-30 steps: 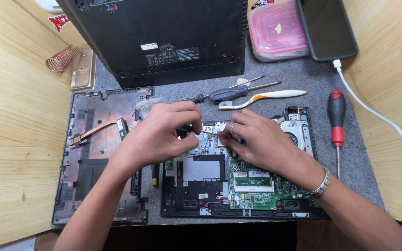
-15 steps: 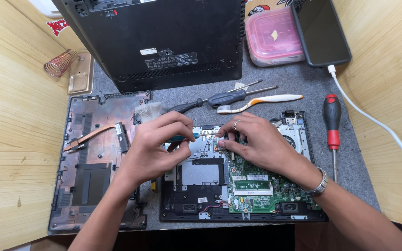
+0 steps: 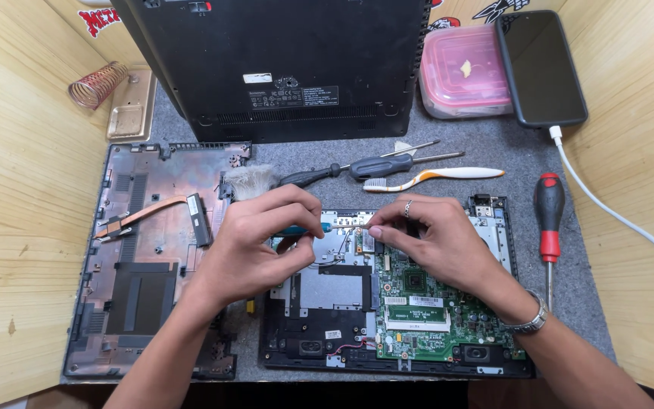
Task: Repairing a laptop by unscrewing internal components, cleaning the motherboard with brushes, and handling the heat pipe
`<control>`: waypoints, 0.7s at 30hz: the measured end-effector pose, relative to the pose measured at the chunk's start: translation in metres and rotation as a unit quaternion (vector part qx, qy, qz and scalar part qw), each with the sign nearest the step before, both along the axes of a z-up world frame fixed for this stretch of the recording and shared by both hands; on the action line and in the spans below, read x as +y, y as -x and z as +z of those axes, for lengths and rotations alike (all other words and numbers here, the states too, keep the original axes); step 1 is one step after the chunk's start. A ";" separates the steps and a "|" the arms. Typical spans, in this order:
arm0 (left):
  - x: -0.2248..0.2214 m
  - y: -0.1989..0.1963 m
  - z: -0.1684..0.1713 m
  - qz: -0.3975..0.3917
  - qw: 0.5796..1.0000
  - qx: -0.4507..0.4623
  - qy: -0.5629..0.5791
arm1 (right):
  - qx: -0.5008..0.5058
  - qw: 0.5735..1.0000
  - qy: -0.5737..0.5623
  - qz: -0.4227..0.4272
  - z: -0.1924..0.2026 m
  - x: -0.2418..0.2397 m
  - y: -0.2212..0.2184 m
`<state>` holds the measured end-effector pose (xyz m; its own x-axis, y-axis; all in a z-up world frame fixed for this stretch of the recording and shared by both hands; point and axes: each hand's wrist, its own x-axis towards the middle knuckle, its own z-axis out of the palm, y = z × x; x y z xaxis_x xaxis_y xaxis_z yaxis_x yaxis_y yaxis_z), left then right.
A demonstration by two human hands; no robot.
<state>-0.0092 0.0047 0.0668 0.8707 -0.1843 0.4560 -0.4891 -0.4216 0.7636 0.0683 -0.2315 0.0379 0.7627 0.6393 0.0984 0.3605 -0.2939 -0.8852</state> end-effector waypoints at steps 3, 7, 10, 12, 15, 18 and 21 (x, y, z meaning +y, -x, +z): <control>0.001 0.000 0.001 0.000 1.000 -0.003 0.003 | 0.022 1.000 -0.004 -0.005 0.005 0.000 -0.001; 0.002 0.001 0.001 -0.003 1.000 -0.004 0.011 | 0.059 0.998 -0.013 -0.012 0.003 -0.001 -0.002; 0.002 0.001 0.002 -0.004 1.000 -0.008 0.014 | 0.082 0.996 -0.038 -0.009 0.000 -0.002 -0.003; 0.002 0.001 0.002 -0.004 1.000 -0.011 0.021 | 0.100 0.994 -0.048 -0.013 0.000 -0.003 -0.003; 0.001 0.001 0.002 -0.005 1.000 -0.015 0.020 | 0.099 0.994 -0.051 -0.014 0.001 -0.003 -0.003; 0.001 0.001 0.002 -0.004 1.000 -0.013 0.021 | 0.101 0.993 -0.054 -0.015 -0.001 -0.003 -0.003; 0.001 0.001 0.003 -0.001 1.000 -0.017 0.021 | 0.103 0.993 -0.059 -0.012 -0.002 -0.005 -0.004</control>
